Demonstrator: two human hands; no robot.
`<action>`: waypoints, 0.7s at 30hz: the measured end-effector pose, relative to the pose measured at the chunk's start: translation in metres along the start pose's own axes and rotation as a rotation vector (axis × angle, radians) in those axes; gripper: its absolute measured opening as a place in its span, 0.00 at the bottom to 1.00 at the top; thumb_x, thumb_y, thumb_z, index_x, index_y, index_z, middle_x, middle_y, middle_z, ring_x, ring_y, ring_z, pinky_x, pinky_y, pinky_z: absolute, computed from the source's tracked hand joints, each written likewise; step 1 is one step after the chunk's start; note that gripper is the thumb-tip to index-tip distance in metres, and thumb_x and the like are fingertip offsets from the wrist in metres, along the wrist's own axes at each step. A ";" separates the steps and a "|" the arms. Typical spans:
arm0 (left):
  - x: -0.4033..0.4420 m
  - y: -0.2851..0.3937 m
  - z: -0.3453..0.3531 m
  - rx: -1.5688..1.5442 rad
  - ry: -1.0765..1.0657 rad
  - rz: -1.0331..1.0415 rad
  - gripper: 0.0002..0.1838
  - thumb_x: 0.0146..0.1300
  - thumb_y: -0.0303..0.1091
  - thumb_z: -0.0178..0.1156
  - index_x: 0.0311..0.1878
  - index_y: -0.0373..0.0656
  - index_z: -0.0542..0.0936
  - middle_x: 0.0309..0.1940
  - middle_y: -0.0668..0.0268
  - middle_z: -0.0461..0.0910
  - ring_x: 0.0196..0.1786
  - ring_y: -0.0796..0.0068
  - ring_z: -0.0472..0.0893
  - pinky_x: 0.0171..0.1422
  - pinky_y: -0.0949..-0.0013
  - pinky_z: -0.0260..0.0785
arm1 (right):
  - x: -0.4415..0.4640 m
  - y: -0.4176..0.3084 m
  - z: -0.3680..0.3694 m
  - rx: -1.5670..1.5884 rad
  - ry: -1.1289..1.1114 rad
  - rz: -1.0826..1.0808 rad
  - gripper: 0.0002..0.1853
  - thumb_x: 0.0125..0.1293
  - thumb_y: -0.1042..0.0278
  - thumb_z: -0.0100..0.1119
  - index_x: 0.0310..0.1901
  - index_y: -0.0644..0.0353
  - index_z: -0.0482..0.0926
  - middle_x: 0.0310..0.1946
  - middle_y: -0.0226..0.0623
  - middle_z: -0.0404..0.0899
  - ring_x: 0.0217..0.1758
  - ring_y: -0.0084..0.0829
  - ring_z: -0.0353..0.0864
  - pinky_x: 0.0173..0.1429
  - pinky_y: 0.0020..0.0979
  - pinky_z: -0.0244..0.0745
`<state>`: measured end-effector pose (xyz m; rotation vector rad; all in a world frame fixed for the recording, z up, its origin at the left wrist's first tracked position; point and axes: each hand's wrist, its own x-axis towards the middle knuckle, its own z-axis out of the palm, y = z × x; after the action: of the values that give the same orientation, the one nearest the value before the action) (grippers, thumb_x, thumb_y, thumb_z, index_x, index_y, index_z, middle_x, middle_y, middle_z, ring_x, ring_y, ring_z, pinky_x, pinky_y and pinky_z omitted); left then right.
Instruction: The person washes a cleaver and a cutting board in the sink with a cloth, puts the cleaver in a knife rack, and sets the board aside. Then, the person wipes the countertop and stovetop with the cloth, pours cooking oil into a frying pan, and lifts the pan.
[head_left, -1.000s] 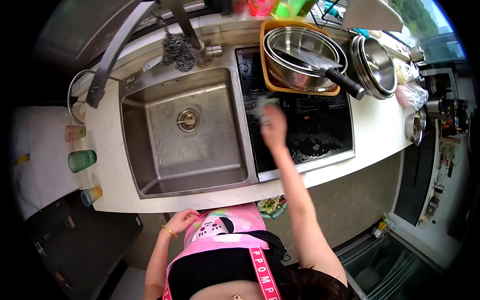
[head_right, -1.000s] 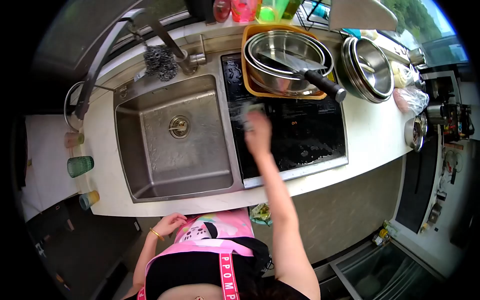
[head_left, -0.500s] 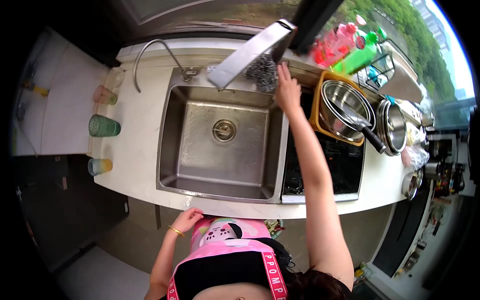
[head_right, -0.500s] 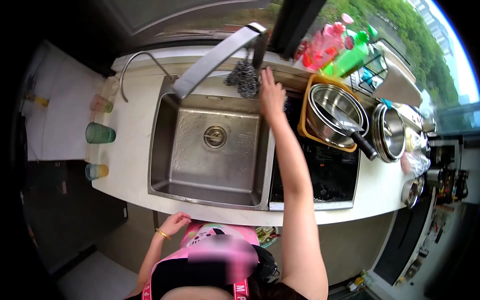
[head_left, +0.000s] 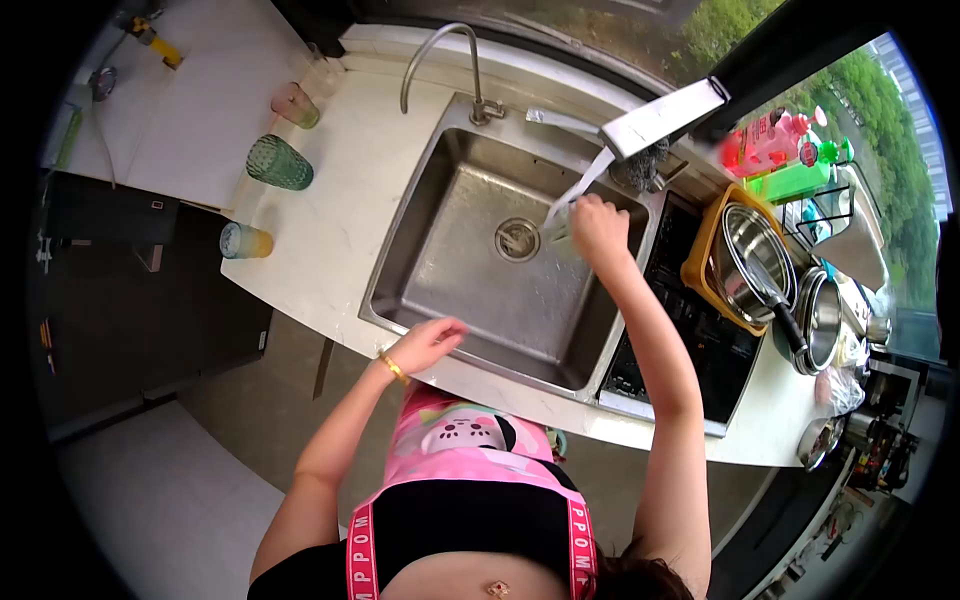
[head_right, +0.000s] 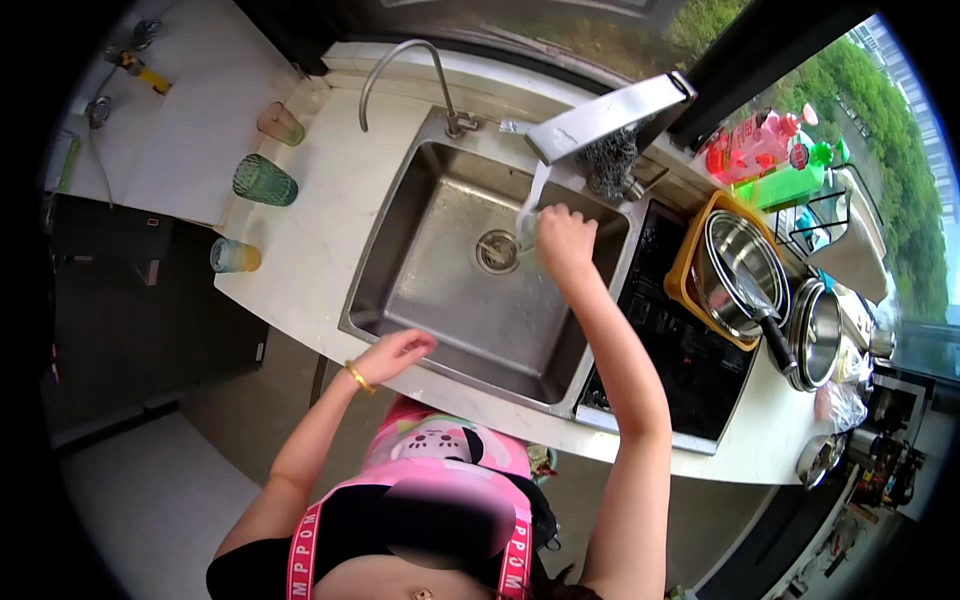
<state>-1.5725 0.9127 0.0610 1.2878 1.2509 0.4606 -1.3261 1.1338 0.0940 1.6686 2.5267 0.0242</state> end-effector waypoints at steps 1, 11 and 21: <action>0.011 0.014 -0.006 0.033 0.023 0.028 0.14 0.64 0.34 0.51 0.50 0.38 0.73 0.43 0.61 0.77 0.46 0.71 0.78 0.50 0.70 0.70 | -0.005 -0.009 -0.014 0.046 0.000 -0.030 0.09 0.54 0.70 0.50 0.36 0.57 0.77 0.35 0.37 0.76 0.40 0.41 0.78 0.42 0.46 0.69; 0.131 0.119 -0.029 0.212 0.471 0.587 0.26 0.64 0.36 0.51 0.64 0.40 0.59 0.54 0.54 0.68 0.55 0.63 0.70 0.58 0.68 0.63 | -0.020 -0.022 -0.089 1.589 0.026 0.098 0.14 0.68 0.60 0.46 0.38 0.61 0.77 0.30 0.30 0.78 0.33 0.21 0.74 0.40 0.22 0.66; 0.153 0.199 -0.079 -0.145 -0.272 0.422 0.23 0.64 0.36 0.53 0.60 0.39 0.64 0.47 0.71 0.72 0.47 0.84 0.70 0.51 0.76 0.65 | -0.042 0.033 -0.160 2.017 -0.174 0.011 0.16 0.66 0.67 0.49 0.54 0.61 0.71 0.43 0.33 0.76 0.45 0.22 0.75 0.49 0.27 0.72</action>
<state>-1.5179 1.1371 0.1871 1.4376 0.7046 0.6388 -1.2956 1.1158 0.2587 1.4496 1.8607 -3.1169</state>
